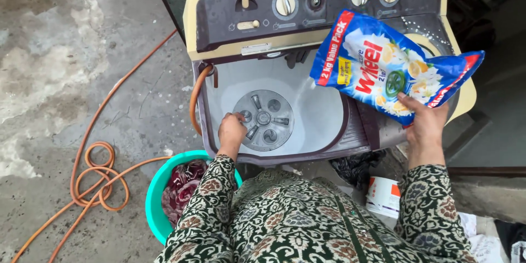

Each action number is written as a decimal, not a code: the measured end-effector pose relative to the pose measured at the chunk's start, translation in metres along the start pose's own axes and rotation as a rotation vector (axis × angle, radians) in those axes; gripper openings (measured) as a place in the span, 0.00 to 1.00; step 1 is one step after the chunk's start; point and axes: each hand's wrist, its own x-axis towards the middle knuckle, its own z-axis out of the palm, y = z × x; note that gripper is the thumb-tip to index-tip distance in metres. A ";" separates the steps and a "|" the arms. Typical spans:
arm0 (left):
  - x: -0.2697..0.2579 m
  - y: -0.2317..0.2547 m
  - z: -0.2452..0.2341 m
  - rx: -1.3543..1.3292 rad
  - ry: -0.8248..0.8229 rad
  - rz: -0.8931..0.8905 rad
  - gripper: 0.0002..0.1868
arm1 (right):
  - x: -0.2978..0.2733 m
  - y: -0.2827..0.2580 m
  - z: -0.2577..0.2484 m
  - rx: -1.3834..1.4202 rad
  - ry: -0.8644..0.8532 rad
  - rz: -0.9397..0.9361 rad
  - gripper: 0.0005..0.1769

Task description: Washing clothes in a semi-automatic washing machine and transferring them to the dryer section.

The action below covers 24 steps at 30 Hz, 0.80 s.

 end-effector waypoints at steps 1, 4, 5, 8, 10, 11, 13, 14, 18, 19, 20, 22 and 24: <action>-0.002 0.002 -0.003 0.002 -0.008 -0.016 0.12 | -0.002 0.000 0.001 -0.004 0.009 0.018 0.37; -0.001 0.000 0.000 0.014 -0.021 0.003 0.11 | 0.002 0.013 0.001 -0.011 -0.016 0.041 0.37; -0.001 -0.001 0.000 0.018 -0.020 0.008 0.11 | 0.002 0.016 0.010 -0.007 -0.012 0.039 0.37; 0.000 -0.002 0.001 0.020 -0.039 0.028 0.11 | 0.000 0.023 0.036 0.038 -0.056 0.087 0.38; 0.001 -0.003 0.004 0.041 -0.050 0.062 0.10 | -0.002 0.029 0.055 0.104 -0.081 0.120 0.37; 0.002 -0.004 0.006 0.043 -0.047 0.069 0.10 | -0.003 0.030 0.063 0.109 -0.079 0.114 0.37; 0.003 -0.008 0.010 0.057 -0.066 0.058 0.10 | -0.005 0.035 0.079 0.114 -0.081 0.108 0.37; 0.005 -0.007 0.009 0.059 -0.064 0.063 0.10 | -0.005 0.034 0.081 0.118 -0.079 0.105 0.37; 0.002 -0.007 0.011 0.053 -0.054 0.072 0.11 | -0.003 0.032 0.083 0.137 -0.059 0.091 0.37; 0.002 -0.008 0.010 0.052 -0.041 0.079 0.10 | -0.002 0.032 0.083 0.148 -0.051 0.081 0.36; 0.002 -0.008 0.008 0.053 -0.035 0.078 0.10 | 0.002 0.035 0.075 0.152 -0.056 0.080 0.36; 0.000 -0.004 0.006 0.040 -0.045 0.078 0.10 | 0.012 0.039 0.054 0.130 -0.026 0.068 0.36; 0.005 -0.006 0.008 0.046 -0.050 0.081 0.10 | 0.012 0.028 0.047 0.100 -0.019 0.062 0.36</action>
